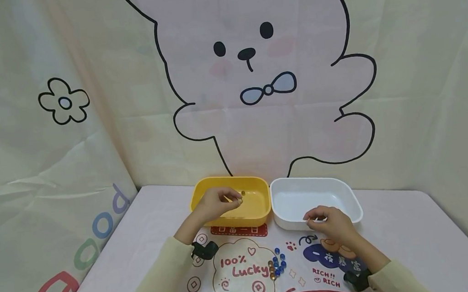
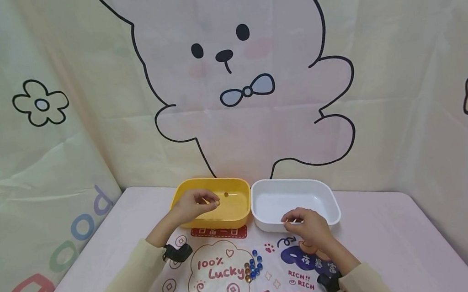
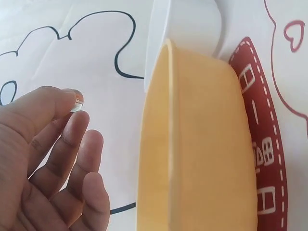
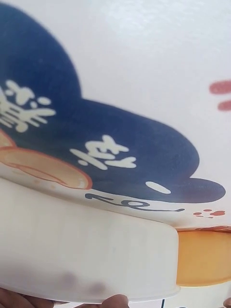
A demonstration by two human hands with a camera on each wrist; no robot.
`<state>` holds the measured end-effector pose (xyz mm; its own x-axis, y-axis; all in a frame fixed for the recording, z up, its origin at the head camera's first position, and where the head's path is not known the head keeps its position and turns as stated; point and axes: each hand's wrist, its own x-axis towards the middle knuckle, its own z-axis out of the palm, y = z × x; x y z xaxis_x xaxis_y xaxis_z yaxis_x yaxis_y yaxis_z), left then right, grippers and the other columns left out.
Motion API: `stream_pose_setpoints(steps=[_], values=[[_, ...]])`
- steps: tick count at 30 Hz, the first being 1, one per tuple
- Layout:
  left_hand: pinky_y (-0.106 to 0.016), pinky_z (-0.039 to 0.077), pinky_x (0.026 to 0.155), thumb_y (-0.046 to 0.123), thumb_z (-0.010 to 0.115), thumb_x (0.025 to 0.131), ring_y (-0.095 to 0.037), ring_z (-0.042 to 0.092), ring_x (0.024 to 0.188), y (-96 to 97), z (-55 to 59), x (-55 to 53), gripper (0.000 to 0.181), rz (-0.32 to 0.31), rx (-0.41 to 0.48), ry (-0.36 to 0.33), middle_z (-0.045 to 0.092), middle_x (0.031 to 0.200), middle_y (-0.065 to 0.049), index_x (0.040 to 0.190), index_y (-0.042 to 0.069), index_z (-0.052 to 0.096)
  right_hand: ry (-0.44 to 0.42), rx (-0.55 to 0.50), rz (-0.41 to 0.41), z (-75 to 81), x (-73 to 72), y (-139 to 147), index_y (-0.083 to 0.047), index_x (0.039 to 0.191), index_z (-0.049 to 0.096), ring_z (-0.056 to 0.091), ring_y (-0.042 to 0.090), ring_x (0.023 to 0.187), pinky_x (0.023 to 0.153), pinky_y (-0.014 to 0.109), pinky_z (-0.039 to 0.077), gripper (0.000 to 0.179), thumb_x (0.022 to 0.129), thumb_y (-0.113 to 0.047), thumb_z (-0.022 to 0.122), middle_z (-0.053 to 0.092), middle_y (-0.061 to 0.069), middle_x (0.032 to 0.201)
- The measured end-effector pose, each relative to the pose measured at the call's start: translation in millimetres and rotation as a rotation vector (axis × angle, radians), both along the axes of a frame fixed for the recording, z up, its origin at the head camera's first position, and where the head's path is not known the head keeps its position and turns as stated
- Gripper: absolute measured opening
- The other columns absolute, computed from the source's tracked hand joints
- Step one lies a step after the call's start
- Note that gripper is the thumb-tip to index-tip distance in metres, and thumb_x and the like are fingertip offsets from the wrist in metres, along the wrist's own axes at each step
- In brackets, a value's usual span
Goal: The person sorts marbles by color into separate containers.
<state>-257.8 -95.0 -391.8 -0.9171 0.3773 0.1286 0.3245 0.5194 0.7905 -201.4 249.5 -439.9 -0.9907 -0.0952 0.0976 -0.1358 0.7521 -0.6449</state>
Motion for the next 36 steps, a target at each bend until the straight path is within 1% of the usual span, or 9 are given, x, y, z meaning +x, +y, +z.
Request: stream_pose_setpoints(steps=[4,11,19,25,29,33,36], values=[[-0.026,0.05,0.068,0.023,0.072,0.086,-0.015,0.058,0.077,-3.8,-4.5,-6.8,0.008,0.0,0.008,-0.01,0.067,0.087,0.004,0.093,0.02,0.074,-0.002,-0.002,-0.003,-0.6,1.2,0.2,-0.019,0.095,0.073,0.058,0.017,0.089,0.073,0.028,0.048,0.01,0.085,-0.02,0.071,0.07,0.0,0.099],[-0.026,0.049,0.066,0.019,0.073,0.084,-0.014,0.058,0.076,-9.9,-16.1,-22.0,0.008,0.007,0.001,-0.021,0.069,0.086,0.002,0.092,0.016,0.074,0.0,-0.002,-0.006,-0.1,3.2,0.3,-0.019,0.095,0.074,0.058,0.017,0.09,0.073,0.028,0.049,0.01,0.085,-0.02,0.071,0.07,0.001,0.1],[-0.025,0.046,0.062,0.022,0.074,0.084,-0.014,0.056,0.074,-10.5,-28.2,-40.0,0.006,0.067,-0.043,-0.063,0.067,0.084,0.004,0.09,0.019,0.074,0.01,0.009,0.0,-0.2,2.1,1.2,-0.02,0.094,0.074,0.059,0.017,0.089,0.074,0.03,0.05,0.01,0.084,-0.02,0.071,0.07,-0.001,0.099],[-0.025,0.048,0.064,0.022,0.074,0.085,-0.015,0.06,0.074,-8.4,-35.4,-50.5,0.009,0.08,-0.048,-0.14,0.066,0.083,0.0,0.091,0.016,0.073,0.011,0.031,-0.005,-3.6,-1.1,3.2,-0.022,0.094,0.073,0.058,0.015,0.089,0.075,0.03,0.047,0.01,0.084,-0.022,0.072,0.07,-0.003,0.096],[-0.025,0.05,0.065,0.02,0.073,0.085,-0.015,0.062,0.074,-9.4,-42.1,-56.8,0.01,0.084,-0.043,-0.18,0.067,0.083,-0.001,0.092,0.012,0.073,0.005,0.025,-0.007,-3.6,-1.6,3.4,-0.021,0.094,0.073,0.058,0.016,0.09,0.075,0.03,0.048,0.01,0.084,-0.022,0.072,0.07,-0.002,0.096],[-0.027,0.05,0.064,0.016,0.073,0.085,-0.019,0.062,0.073,-11.7,-49.3,-61.7,0.012,0.097,-0.003,-0.228,0.066,0.084,-0.004,0.094,0.008,0.072,0.006,0.027,-0.008,-3.1,-2.8,2.6,-0.022,0.094,0.073,0.058,0.016,0.09,0.075,0.031,0.047,0.01,0.084,-0.022,0.072,0.07,-0.003,0.096],[-0.027,0.052,0.063,0.015,0.072,0.085,-0.02,0.063,0.072,-13.0,-54.0,-63.9,0.012,0.115,0.016,-0.265,0.065,0.092,-0.006,0.095,0.008,0.072,0.007,0.03,-0.004,-3.1,-4.1,2.4,-0.022,0.094,0.073,0.058,0.016,0.09,0.076,0.032,0.047,0.01,0.084,-0.022,0.072,0.07,-0.003,0.095]])
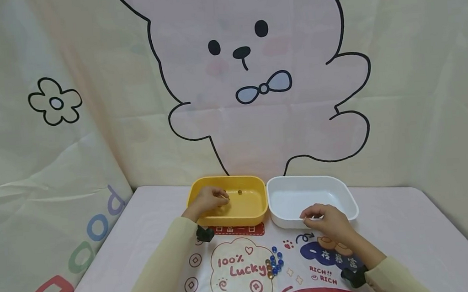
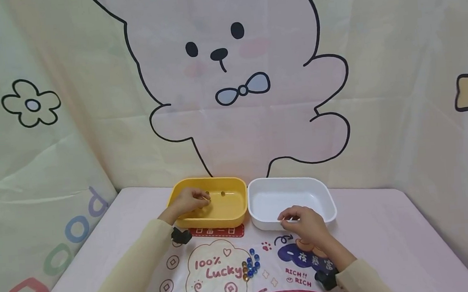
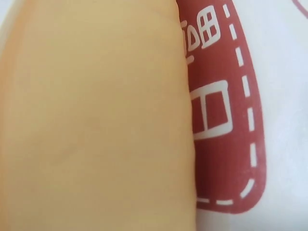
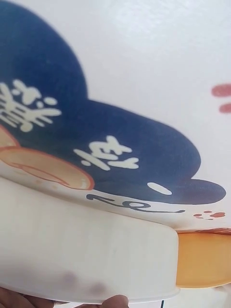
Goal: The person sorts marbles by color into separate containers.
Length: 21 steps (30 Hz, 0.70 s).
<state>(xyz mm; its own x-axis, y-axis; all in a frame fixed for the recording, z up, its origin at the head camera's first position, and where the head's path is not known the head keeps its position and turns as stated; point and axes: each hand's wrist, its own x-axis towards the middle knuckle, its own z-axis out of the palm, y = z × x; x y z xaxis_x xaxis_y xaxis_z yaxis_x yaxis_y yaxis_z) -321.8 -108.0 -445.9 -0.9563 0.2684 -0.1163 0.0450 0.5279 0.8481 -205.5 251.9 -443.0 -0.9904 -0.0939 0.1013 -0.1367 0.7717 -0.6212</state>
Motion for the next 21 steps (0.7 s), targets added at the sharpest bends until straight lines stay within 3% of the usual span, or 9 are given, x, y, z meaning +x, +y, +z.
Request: stream_pose_setpoints(steps=[5,14,21], values=[[-0.026,0.053,0.065,0.016,0.073,0.084,-0.017,0.063,0.071,-0.1,-3.4,-2.7,0.012,0.029,-0.006,-0.04,0.064,0.107,-0.007,0.095,0.01,0.073,-0.007,-0.004,0.002,0.0,-1.1,0.5,-0.022,0.094,0.073,0.058,0.015,0.09,0.075,0.03,0.047,0.01,0.085,-0.022,0.071,0.069,-0.003,0.095],[-0.023,0.05,0.059,0.016,0.075,0.083,-0.015,0.059,0.069,0.2,-8.7,-8.0,0.012,0.089,-0.046,-0.088,0.066,0.093,-0.004,0.094,0.011,0.074,-0.007,-0.008,0.011,1.8,-1.1,0.0,-0.022,0.093,0.073,0.058,0.015,0.088,0.075,0.031,0.047,0.009,0.084,-0.021,0.072,0.069,-0.004,0.093],[-0.022,0.048,0.056,0.018,0.076,0.081,-0.015,0.056,0.068,-0.6,-10.8,-11.6,0.014,0.1,-0.058,-0.118,0.064,0.088,-0.004,0.094,0.012,0.074,-0.004,-0.01,0.011,2.8,0.6,-0.6,-0.021,0.093,0.073,0.059,0.016,0.089,0.075,0.031,0.048,0.009,0.084,-0.02,0.071,0.069,-0.003,0.095]])
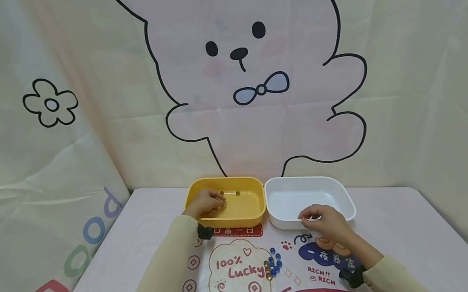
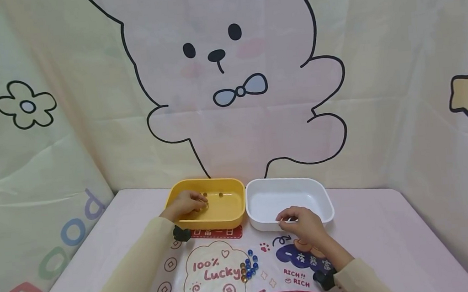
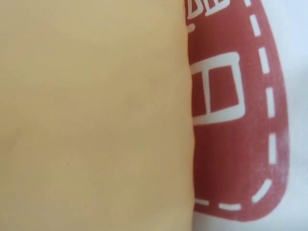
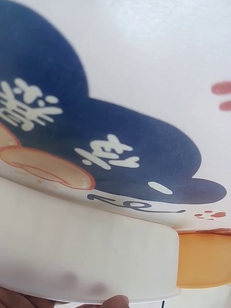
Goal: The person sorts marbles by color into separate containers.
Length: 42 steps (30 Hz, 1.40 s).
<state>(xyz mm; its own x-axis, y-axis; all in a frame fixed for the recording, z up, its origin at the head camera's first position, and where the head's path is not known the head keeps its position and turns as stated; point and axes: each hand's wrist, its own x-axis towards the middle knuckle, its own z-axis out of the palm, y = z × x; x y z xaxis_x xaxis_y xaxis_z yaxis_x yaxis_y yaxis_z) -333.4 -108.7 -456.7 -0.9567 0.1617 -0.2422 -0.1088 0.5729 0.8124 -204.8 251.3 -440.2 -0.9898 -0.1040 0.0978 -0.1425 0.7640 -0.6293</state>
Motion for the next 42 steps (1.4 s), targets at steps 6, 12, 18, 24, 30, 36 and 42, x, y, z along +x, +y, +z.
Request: stream_pose_setpoints(steps=[6,12,18,24,30,36,42], values=[[-0.022,0.047,0.056,0.017,0.077,0.081,-0.015,0.056,0.068,-0.3,-0.4,0.6,0.013,-0.006,-0.003,0.013,0.064,0.09,-0.005,0.092,0.011,0.075,0.0,0.0,0.005,-0.8,-1.7,0.1,-0.022,0.092,0.073,0.059,0.015,0.088,0.073,0.029,0.048,0.009,0.084,-0.02,0.071,0.069,-0.003,0.094],[-0.022,0.046,0.056,0.017,0.079,0.079,-0.014,0.055,0.067,-0.4,-1.0,0.8,0.013,-0.016,-0.016,0.038,0.063,0.091,-0.005,0.09,0.011,0.075,-0.008,-0.004,0.0,-0.6,-0.9,-0.7,-0.021,0.092,0.073,0.058,0.014,0.087,0.071,0.028,0.048,0.009,0.084,-0.02,0.072,0.069,-0.003,0.094],[-0.022,0.047,0.058,0.017,0.079,0.079,-0.016,0.056,0.07,-0.1,-0.1,1.8,0.013,0.008,-0.014,0.018,0.064,0.095,-0.006,0.09,0.011,0.075,-0.018,-0.014,-0.009,1.0,1.0,-2.5,-0.022,0.092,0.073,0.057,0.015,0.087,0.072,0.029,0.047,0.009,0.084,-0.02,0.072,0.069,-0.003,0.094],[-0.022,0.048,0.06,0.018,0.078,0.08,-0.016,0.057,0.07,-1.7,-0.6,0.4,0.018,0.01,-0.003,0.011,0.065,0.096,-0.005,0.097,0.011,0.074,-0.017,-0.021,-0.005,1.4,2.0,-4.0,-0.021,0.093,0.073,0.057,0.015,0.086,0.07,0.027,0.048,0.009,0.084,-0.02,0.071,0.069,-0.003,0.094],[-0.024,0.048,0.059,0.022,0.076,0.082,-0.017,0.056,0.068,-3.4,5.2,2.0,0.029,0.025,0.008,0.016,0.063,0.094,-0.007,0.107,0.01,0.07,-0.01,-0.017,-0.001,1.3,2.4,-4.7,-0.021,0.092,0.073,0.058,0.015,0.087,0.072,0.028,0.048,0.009,0.084,-0.02,0.071,0.069,-0.003,0.094],[-0.026,0.05,0.063,0.02,0.074,0.083,-0.02,0.058,0.071,-3.9,15.4,7.1,0.028,0.001,0.03,0.022,0.062,0.094,-0.008,0.108,0.01,0.069,-0.001,-0.009,-0.002,1.1,1.8,-3.0,-0.021,0.093,0.073,0.058,0.015,0.088,0.074,0.03,0.048,0.009,0.084,-0.019,0.072,0.07,-0.003,0.095],[-0.025,0.052,0.065,0.019,0.075,0.083,-0.017,0.059,0.074,-5.1,18.2,10.1,0.027,-0.04,0.01,0.085,0.062,0.095,-0.007,0.108,0.009,0.07,-0.011,0.002,-0.005,0.9,1.5,-1.5,-0.021,0.094,0.073,0.058,0.015,0.089,0.075,0.031,0.048,0.01,0.084,-0.021,0.071,0.07,-0.003,0.096]])
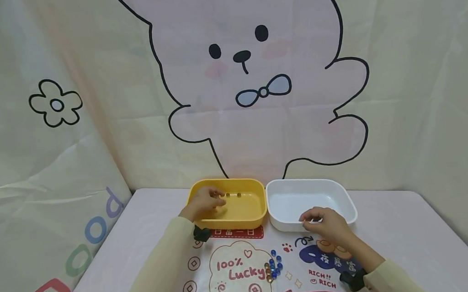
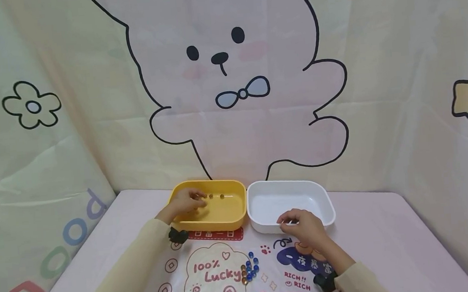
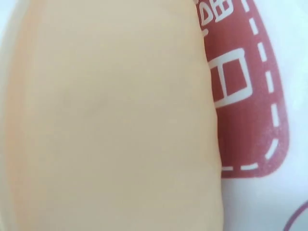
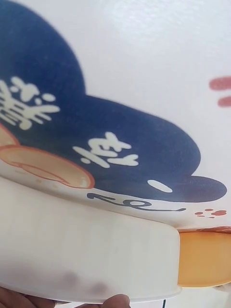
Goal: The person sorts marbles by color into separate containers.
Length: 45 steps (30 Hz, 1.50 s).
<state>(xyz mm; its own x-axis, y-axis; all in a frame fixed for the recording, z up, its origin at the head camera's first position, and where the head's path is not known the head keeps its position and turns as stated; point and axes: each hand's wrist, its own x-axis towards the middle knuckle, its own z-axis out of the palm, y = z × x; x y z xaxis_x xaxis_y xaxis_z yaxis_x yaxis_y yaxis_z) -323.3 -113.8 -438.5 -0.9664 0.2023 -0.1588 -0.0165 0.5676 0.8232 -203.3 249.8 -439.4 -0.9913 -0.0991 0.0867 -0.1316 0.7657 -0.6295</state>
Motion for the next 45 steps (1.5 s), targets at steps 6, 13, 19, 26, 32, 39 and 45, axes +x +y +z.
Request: stream_pose_setpoints(steps=[6,13,19,26,32,39,45], values=[[-0.025,0.05,0.069,0.02,0.076,0.082,-0.017,0.057,0.08,1.1,3.5,5.8,0.024,-0.045,-0.057,0.099,0.062,0.093,-0.005,0.105,0.012,0.072,-0.018,0.005,-0.011,-1.4,0.5,0.6,-0.022,0.094,0.073,0.058,0.015,0.09,0.076,0.032,0.047,0.01,0.084,-0.022,0.072,0.07,-0.004,0.096],[-0.027,0.044,0.072,0.024,0.078,0.08,-0.017,0.054,0.083,5.4,11.8,15.4,0.026,-0.086,-0.126,0.166,0.064,0.087,0.001,0.104,0.015,0.073,0.004,0.006,-0.001,-1.1,1.6,1.8,-0.022,0.094,0.073,0.058,0.015,0.089,0.076,0.031,0.047,0.009,0.084,-0.021,0.072,0.07,-0.003,0.096],[-0.027,0.046,0.069,0.025,0.077,0.081,-0.018,0.056,0.083,11.0,26.9,28.9,0.024,-0.114,-0.132,0.164,0.066,0.087,0.003,0.103,0.018,0.073,0.02,-0.001,0.015,-0.6,1.5,1.7,-0.021,0.093,0.073,0.058,0.016,0.088,0.074,0.03,0.048,0.009,0.084,-0.021,0.072,0.069,-0.002,0.095],[-0.027,0.049,0.067,0.026,0.078,0.08,-0.017,0.057,0.082,15.5,36.5,44.9,0.027,-0.172,-0.148,0.191,0.067,0.088,0.006,0.106,0.018,0.072,0.021,-0.008,0.021,0.0,0.6,0.5,-0.02,0.093,0.073,0.058,0.016,0.088,0.073,0.03,0.048,0.009,0.084,-0.021,0.072,0.07,-0.001,0.096],[-0.027,0.051,0.068,0.028,0.078,0.081,-0.017,0.058,0.08,23.1,41.5,62.4,0.026,-0.205,-0.151,0.213,0.067,0.088,0.008,0.106,0.021,0.072,0.022,0.004,0.021,-0.4,-0.3,0.8,-0.021,0.094,0.073,0.058,0.016,0.089,0.073,0.03,0.047,0.01,0.084,-0.021,0.072,0.07,-0.001,0.096],[-0.024,0.051,0.07,0.027,0.077,0.082,-0.014,0.058,0.079,31.9,37.3,82.5,0.023,-0.254,-0.137,0.259,0.066,0.089,0.01,0.104,0.022,0.072,0.016,0.001,0.014,-1.0,-0.3,1.6,-0.02,0.095,0.073,0.058,0.017,0.09,0.074,0.03,0.047,0.011,0.085,-0.021,0.071,0.069,-0.001,0.096],[-0.022,0.052,0.067,0.023,0.077,0.081,-0.017,0.06,0.078,37.1,33.0,97.8,0.021,-0.309,-0.067,0.266,0.068,0.089,0.006,0.102,0.02,0.073,0.028,0.0,0.021,-1.3,-0.9,2.2,-0.021,0.095,0.073,0.058,0.017,0.09,0.074,0.031,0.047,0.011,0.085,-0.022,0.072,0.069,-0.001,0.096]])
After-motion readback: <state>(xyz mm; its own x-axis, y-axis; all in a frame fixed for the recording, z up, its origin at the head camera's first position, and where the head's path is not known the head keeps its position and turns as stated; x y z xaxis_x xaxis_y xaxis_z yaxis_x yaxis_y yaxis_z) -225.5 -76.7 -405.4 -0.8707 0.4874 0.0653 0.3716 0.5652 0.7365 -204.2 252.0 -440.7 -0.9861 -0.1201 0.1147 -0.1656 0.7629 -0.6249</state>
